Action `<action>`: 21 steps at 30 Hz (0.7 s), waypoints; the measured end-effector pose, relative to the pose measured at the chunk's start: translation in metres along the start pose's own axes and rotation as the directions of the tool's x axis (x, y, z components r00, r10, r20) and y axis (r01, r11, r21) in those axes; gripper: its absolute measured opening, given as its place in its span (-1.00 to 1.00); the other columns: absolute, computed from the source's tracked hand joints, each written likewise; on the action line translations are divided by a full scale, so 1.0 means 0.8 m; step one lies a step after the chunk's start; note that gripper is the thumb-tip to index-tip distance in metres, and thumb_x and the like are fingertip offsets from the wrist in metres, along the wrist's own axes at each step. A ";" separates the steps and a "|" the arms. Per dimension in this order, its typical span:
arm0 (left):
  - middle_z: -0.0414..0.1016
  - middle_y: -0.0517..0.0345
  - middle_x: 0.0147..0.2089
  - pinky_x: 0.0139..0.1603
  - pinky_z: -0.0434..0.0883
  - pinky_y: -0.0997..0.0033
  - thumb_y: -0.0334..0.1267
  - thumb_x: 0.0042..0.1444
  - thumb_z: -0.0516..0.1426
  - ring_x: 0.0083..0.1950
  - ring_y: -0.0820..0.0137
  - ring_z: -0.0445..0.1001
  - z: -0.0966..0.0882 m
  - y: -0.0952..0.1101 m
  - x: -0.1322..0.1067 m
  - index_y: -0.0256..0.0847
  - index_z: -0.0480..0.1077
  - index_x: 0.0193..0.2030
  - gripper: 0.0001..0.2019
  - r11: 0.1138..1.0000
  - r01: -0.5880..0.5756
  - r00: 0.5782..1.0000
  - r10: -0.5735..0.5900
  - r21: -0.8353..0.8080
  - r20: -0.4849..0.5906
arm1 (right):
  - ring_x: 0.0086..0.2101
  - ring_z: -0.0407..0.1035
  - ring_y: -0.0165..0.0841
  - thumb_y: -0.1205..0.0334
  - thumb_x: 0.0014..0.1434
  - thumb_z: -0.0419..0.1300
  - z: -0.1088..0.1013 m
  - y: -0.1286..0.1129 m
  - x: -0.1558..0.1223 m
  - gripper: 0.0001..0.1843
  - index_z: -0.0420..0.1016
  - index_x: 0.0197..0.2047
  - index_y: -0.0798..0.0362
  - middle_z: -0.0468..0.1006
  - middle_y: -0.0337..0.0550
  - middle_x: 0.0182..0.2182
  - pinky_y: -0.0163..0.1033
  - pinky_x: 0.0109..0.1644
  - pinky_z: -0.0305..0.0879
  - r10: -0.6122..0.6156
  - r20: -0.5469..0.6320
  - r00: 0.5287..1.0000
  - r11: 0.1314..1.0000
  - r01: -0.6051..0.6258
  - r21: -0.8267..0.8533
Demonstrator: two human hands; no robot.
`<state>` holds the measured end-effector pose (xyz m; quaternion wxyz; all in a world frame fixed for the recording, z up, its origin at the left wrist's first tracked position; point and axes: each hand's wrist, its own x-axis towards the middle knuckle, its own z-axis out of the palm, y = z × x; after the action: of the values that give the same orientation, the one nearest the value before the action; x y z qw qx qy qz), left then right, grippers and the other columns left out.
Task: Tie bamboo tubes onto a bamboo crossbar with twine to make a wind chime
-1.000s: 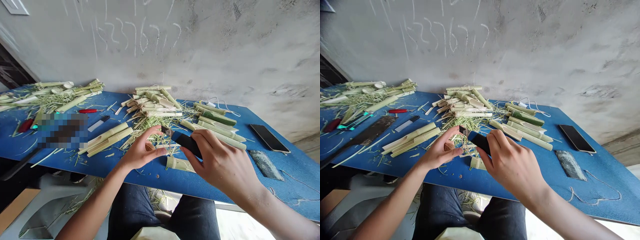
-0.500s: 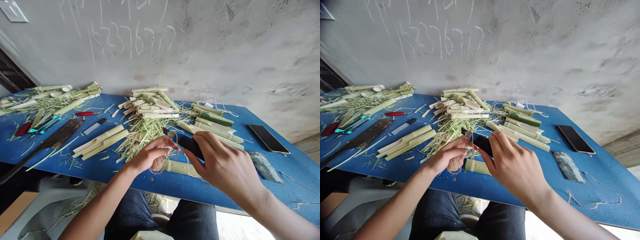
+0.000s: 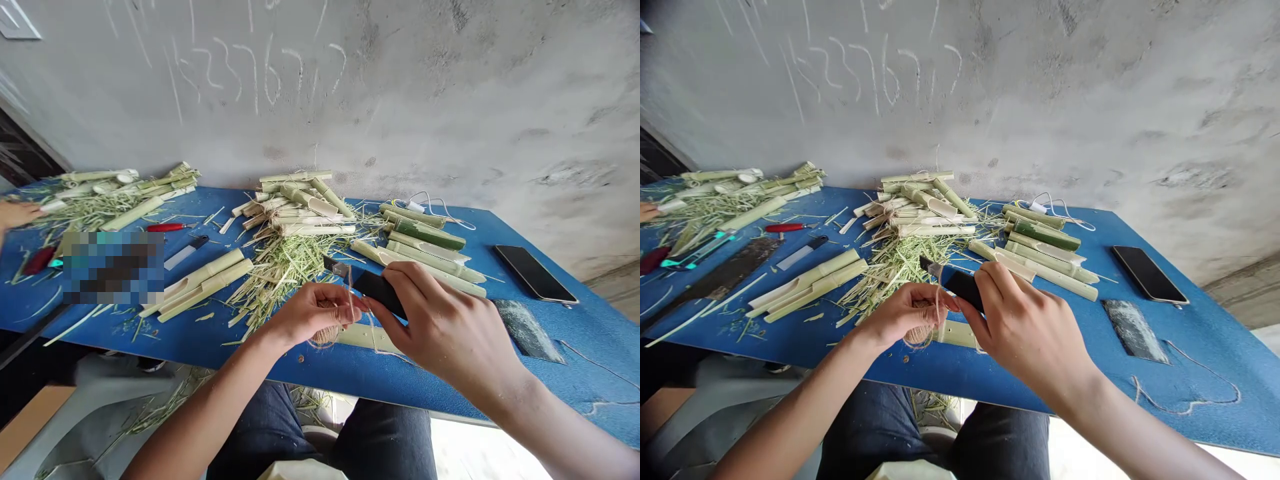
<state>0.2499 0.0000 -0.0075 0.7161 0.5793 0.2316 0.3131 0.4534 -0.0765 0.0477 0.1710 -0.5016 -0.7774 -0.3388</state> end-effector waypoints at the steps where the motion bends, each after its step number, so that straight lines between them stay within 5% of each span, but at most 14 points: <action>1: 0.47 0.17 -0.48 -0.37 0.26 0.45 0.23 0.07 0.41 -0.44 0.47 0.36 0.000 0.000 -0.001 -0.24 0.59 -0.36 -0.51 1.000 -0.002 1.000 0.002 0.005 0.018 | -0.44 0.49 -0.39 -0.09 0.52 0.11 0.001 0.001 0.000 -0.53 0.57 -0.05 0.19 0.68 -0.07 -0.13 -0.20 -0.54 0.07 0.005 0.000 1.000 1.000 -0.005 -0.001; 5: 0.39 0.27 -0.53 -0.48 0.18 0.50 0.31 0.19 0.31 -0.55 0.54 0.24 -0.005 -0.004 -0.007 -0.22 0.52 -0.18 -0.46 0.997 -0.036 0.997 0.040 -0.068 0.060 | -0.44 0.48 -0.40 -0.07 0.53 0.11 0.004 0.007 -0.004 -0.55 0.58 -0.06 0.18 0.68 -0.08 -0.13 -0.20 -0.54 0.07 -0.003 -0.007 1.000 1.000 0.003 -0.015; 10: 0.42 0.42 -0.53 -0.51 0.22 0.58 0.00 0.02 0.50 -0.58 0.53 0.28 -0.012 -0.011 -0.022 -0.05 0.26 0.09 -0.35 0.976 -0.028 1.000 0.027 -0.216 -0.005 | -0.46 0.48 -0.40 -0.07 0.53 0.10 0.005 0.015 -0.009 -0.53 0.59 -0.06 0.19 0.68 -0.08 -0.14 -0.21 -0.54 0.07 0.003 -0.005 1.000 1.000 -0.003 -0.027; 16: 0.50 0.25 -0.54 -0.50 0.28 0.50 0.22 0.37 0.05 -0.59 0.43 0.36 -0.009 -0.014 -0.028 -0.14 0.22 0.16 -0.51 0.951 -0.073 0.994 0.043 -0.302 -0.103 | -0.51 0.45 -0.42 -0.07 0.54 0.07 0.003 0.016 -0.007 -0.54 0.60 -0.07 0.16 0.67 -0.10 -0.12 -0.23 -0.57 0.06 -0.015 0.043 0.999 0.999 0.014 0.042; 18: 0.52 0.23 -0.53 -0.49 0.29 0.47 0.32 0.35 0.03 -0.57 0.40 0.40 -0.009 -0.015 -0.027 -0.17 0.18 0.25 -0.37 0.965 -0.066 0.993 0.038 -0.253 -0.116 | -0.51 0.46 -0.42 -0.06 0.54 0.06 0.000 0.014 -0.005 -0.54 0.60 -0.06 0.16 0.67 -0.08 -0.12 -0.24 -0.57 0.07 -0.030 0.048 0.998 0.998 0.028 0.058; 21: 0.50 0.28 -0.55 -0.44 0.30 0.46 0.25 0.22 0.28 -0.55 0.39 0.43 -0.009 -0.015 -0.028 -0.24 0.15 0.41 -0.17 1.000 0.005 0.995 -0.006 -0.016 -0.099 | -0.51 0.46 -0.41 -0.06 0.55 0.06 -0.004 0.014 -0.004 -0.53 0.60 -0.06 0.16 0.67 -0.05 -0.13 -0.24 -0.57 0.08 -0.046 0.047 0.998 0.997 0.043 0.066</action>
<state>0.2312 -0.0126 -0.0213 0.7089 0.5569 0.2661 0.3413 0.4647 -0.0776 0.0518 0.1607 -0.4865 -0.8028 -0.3049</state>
